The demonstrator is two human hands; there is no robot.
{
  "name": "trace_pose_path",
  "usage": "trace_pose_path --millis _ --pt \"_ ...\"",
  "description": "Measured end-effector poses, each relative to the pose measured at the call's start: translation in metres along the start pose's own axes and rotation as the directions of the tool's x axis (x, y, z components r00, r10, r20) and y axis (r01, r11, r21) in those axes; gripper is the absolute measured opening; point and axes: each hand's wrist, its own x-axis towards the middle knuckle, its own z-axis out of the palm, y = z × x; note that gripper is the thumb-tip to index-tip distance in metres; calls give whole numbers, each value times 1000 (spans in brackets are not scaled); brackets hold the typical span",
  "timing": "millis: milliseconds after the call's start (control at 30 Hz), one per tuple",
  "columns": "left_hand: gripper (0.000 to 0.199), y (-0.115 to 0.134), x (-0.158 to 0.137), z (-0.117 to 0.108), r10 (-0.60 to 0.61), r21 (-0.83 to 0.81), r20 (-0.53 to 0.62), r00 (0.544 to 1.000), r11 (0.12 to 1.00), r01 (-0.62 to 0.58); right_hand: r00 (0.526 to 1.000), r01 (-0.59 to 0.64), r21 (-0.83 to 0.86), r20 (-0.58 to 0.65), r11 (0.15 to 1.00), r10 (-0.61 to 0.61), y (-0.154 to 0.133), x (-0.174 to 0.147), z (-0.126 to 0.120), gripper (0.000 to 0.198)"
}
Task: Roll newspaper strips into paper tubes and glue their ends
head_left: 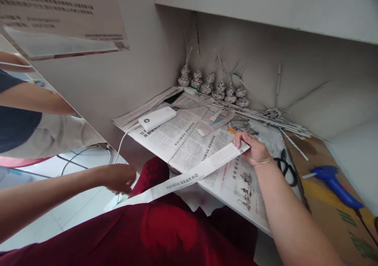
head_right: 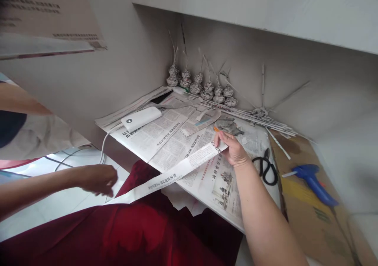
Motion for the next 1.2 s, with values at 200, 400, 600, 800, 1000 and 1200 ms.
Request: trace_pose_path --millis 200,400,600,800,1000,1200 --pt "29 127 30 -27 368 -403 226 902 878 -257 989 14 -83 -146 996 -26 6 3 -4 39" --pt "43 191 114 -34 380 -591 -189 906 692 -414 931 78 -322 -315 943 -184 8 6 -4 38" --pt "59 239 186 -11 357 -702 -135 924 624 -344 853 75 -474 -425 878 -302 13 9 -10 40" --pt "30 241 230 -1 396 -695 -30 918 652 -304 678 -16 -536 -626 844 -385 22 13 -30 45" --pt "34 216 250 -12 429 -558 -280 859 656 -509 739 -327 -893 -445 309 -506 31 14 -48 43" --pt "25 208 263 -39 274 -588 -524 806 569 -575 774 -402 -908 -405 116 -486 40 18 -53 47"
